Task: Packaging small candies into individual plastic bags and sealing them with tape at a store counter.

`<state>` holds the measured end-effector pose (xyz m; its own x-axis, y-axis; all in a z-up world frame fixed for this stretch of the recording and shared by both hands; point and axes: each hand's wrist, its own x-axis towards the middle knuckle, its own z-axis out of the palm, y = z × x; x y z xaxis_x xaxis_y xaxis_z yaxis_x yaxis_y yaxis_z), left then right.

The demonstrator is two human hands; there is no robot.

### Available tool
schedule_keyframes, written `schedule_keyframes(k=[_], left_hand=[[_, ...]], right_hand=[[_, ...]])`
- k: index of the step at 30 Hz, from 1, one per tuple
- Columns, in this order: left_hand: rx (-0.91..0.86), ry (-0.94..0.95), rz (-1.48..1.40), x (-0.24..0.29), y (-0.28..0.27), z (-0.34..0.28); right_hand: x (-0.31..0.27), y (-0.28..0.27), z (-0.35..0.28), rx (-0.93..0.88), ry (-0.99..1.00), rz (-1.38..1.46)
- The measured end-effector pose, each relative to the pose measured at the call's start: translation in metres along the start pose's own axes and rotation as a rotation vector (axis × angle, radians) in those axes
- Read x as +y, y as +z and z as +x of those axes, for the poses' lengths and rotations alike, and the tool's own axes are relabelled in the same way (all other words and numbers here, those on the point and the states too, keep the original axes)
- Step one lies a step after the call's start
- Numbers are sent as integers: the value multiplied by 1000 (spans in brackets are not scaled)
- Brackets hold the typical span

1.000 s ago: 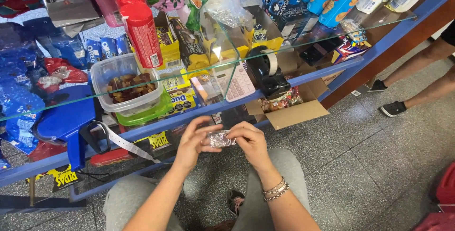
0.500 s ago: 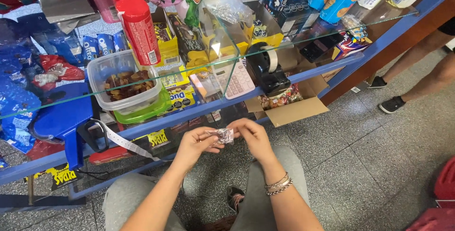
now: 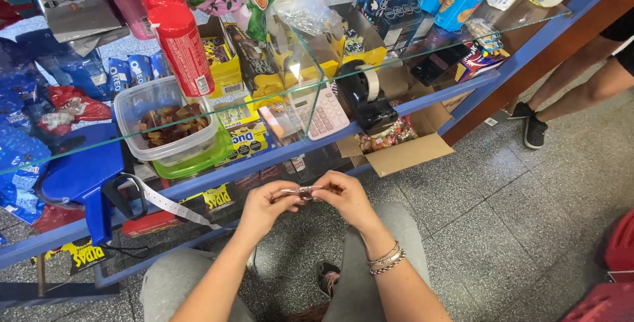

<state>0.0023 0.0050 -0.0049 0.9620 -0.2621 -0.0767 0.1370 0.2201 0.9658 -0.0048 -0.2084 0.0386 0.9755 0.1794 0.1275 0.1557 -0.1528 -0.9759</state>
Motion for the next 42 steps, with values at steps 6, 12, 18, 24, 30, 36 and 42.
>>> schedule_keyframes(k=[6, 12, 18, 24, 30, 36, 42], left_hand=[[-12, -30, -51, -4, 2, 1], [12, -101, -121, -18, -4, 8], [58, -123, -151, -19, -9, 12], [75, -155, -185, -16, -15, 13], [74, -138, -188, -7, -18, 12], [54, -145, -201, -4, -17, 11], [47, -155, -261, -4, -13, 11]], right_hand=[[4, -1, -1, -7, 9, 6], [2, -23, 4, 205, 74, -1], [5, -113, 61, 749, -30, -264], [-27, -137, 110, 596, 527, -126], [23, -181, 145, 516, 531, 135], [39, -189, 143, 491, 473, 294], [20, -177, 116, 543, 377, 507]])
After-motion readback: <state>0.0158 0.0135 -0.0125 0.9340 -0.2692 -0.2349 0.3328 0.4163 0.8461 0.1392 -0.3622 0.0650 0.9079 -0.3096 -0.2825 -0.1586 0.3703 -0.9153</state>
